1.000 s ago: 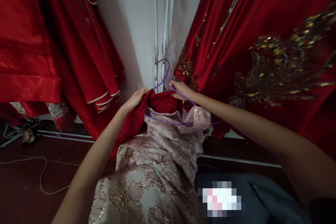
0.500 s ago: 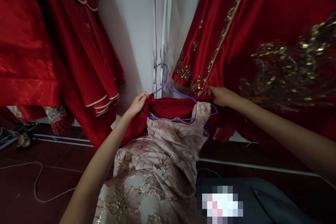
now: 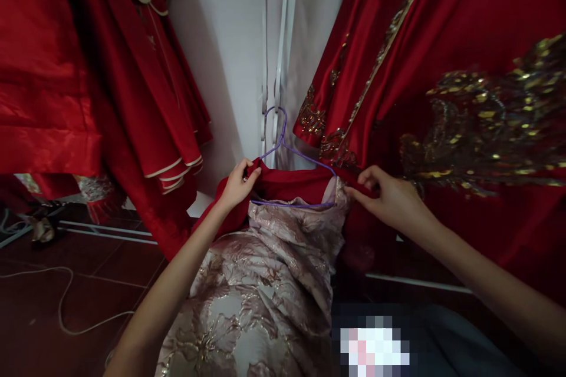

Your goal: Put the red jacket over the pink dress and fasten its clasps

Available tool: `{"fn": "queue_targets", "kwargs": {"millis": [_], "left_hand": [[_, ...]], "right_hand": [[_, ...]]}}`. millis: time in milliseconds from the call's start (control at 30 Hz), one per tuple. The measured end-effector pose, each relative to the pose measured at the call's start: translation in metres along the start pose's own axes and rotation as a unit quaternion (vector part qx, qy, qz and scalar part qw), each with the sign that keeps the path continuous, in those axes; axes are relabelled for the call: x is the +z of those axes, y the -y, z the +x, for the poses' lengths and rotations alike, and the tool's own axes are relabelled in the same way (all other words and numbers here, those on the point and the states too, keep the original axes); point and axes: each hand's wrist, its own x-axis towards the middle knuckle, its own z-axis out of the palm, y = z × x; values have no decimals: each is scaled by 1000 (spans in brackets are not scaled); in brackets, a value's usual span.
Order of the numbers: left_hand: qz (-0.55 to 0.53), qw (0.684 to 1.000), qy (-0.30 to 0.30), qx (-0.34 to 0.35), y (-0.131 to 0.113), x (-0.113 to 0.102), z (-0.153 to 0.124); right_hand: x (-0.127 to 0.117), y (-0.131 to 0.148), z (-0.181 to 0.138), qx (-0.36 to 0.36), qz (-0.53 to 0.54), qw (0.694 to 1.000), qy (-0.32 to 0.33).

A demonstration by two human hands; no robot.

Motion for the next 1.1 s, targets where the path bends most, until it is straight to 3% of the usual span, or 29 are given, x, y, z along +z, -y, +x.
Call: {"fn": "queue_targets", "kwargs": {"millis": [133, 267, 300, 433, 567, 633, 767, 933, 1000, 1100], "left_hand": [[74, 996, -39, 11, 1, 10, -9], [98, 994, -52, 15, 0, 32, -16], [102, 993, -55, 11, -1, 35, -17], [119, 991, -57, 19, -6, 29, -17], [204, 973, -109, 23, -8, 5, -28], [223, 971, -82, -9, -7, 1, -39], [129, 989, 31, -64, -15, 19, -59], [-68, 994, 88, -20, -43, 54, -67], [-119, 989, 91, -9, -47, 60, -69], [-161, 986, 50, -19, -41, 65, -74]], "right_hand": [[24, 9, 14, 45, 67, 996, 45], [66, 43, 26, 145, 162, 972, -89], [78, 57, 26, 144, 187, 966, -100], [106, 100, 11, 50, 249, 966, 42], [100, 100, -5, 15, 297, 954, 38], [94, 92, -12, -4, 316, 948, 43], [94, 86, -20, -30, 329, 942, 63], [107, 91, -24, -16, 391, 919, 51], [111, 89, -25, 9, 438, 898, 39], [115, 84, -28, 40, 504, 862, 30]]}}
